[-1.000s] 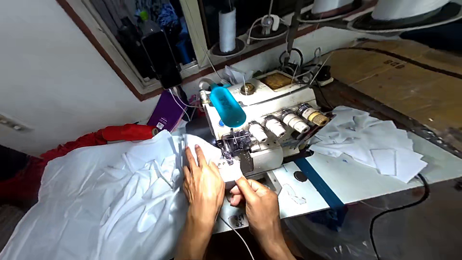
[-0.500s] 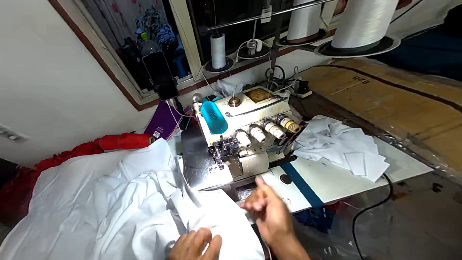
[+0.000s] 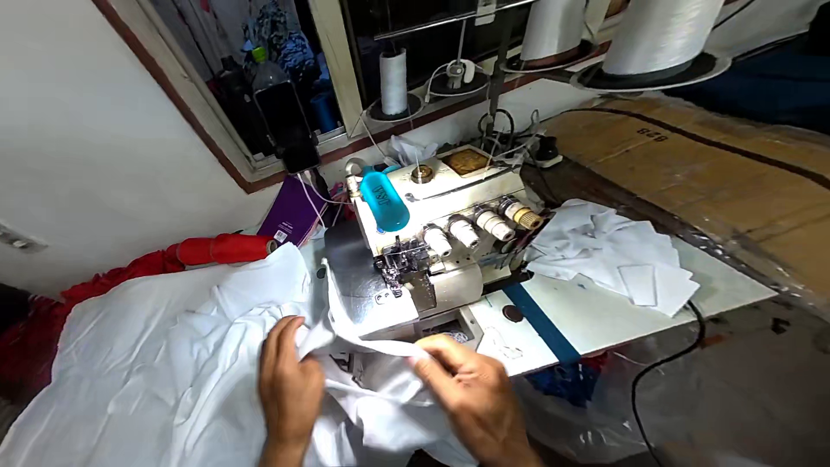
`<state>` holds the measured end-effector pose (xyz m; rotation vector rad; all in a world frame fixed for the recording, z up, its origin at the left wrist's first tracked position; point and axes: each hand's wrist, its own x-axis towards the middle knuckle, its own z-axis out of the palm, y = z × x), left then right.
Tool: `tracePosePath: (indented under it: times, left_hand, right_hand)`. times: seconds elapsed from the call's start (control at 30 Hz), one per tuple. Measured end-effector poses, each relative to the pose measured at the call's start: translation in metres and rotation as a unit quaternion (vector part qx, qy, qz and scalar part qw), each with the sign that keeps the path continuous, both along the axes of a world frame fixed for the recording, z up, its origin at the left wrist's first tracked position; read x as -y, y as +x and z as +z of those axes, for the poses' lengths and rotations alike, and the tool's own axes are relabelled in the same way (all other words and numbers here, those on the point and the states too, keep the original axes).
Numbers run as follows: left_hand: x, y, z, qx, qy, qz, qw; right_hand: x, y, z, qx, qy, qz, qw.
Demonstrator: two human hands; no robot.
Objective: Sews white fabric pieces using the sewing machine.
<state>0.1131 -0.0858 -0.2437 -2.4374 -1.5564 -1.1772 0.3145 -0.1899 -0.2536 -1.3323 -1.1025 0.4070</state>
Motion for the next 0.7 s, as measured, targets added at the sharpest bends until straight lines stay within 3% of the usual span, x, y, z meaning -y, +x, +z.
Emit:
tracePosePath:
  times: [0.1,0.2,0.27,0.37,0.47,0.53,0.63,0.7]
  left_hand:
    - [0.000,-0.018,0.049,-0.009,0.027,-0.068,0.997]
    - [-0.019,0.003,0.100,-0.076,-0.023,-0.163,0.983]
    - [-0.047,0.024,0.112,-0.148,-0.038,-0.197,0.968]
    - [-0.084,0.057,0.093,-0.196,-0.132,-0.217,0.947]
    - [-0.093,0.099,0.070,-0.166,-0.187,-0.108,0.962]
    - [-0.093,0.120,0.063,-0.131,-0.171,-0.068,0.974]
    - [-0.093,0.131,0.064,-0.066,-0.153,-0.086,0.982]
    - [-0.090,0.129,0.064,-0.089,-0.153,-0.068,0.982]
  right_hand:
    - [0.001,0.026,-0.020,-0.016,-0.101,-0.086,0.991]
    - [0.008,0.018,-0.032,-0.030,-0.138,-0.030,0.990]
    - [0.016,0.015,-0.037,-0.094,-0.167,0.009,0.981]
    - [0.032,0.020,-0.041,-0.199,-0.221,0.039,0.954]
    - [0.036,0.023,-0.036,-0.245,-0.215,0.041,0.944]
    - [0.032,0.024,-0.029,-0.259,-0.197,0.030,0.945]
    - [0.024,0.026,-0.025,-0.266,-0.178,0.035,0.947]
    - [0.026,0.032,-0.026,-0.250,-0.176,0.065,0.950]
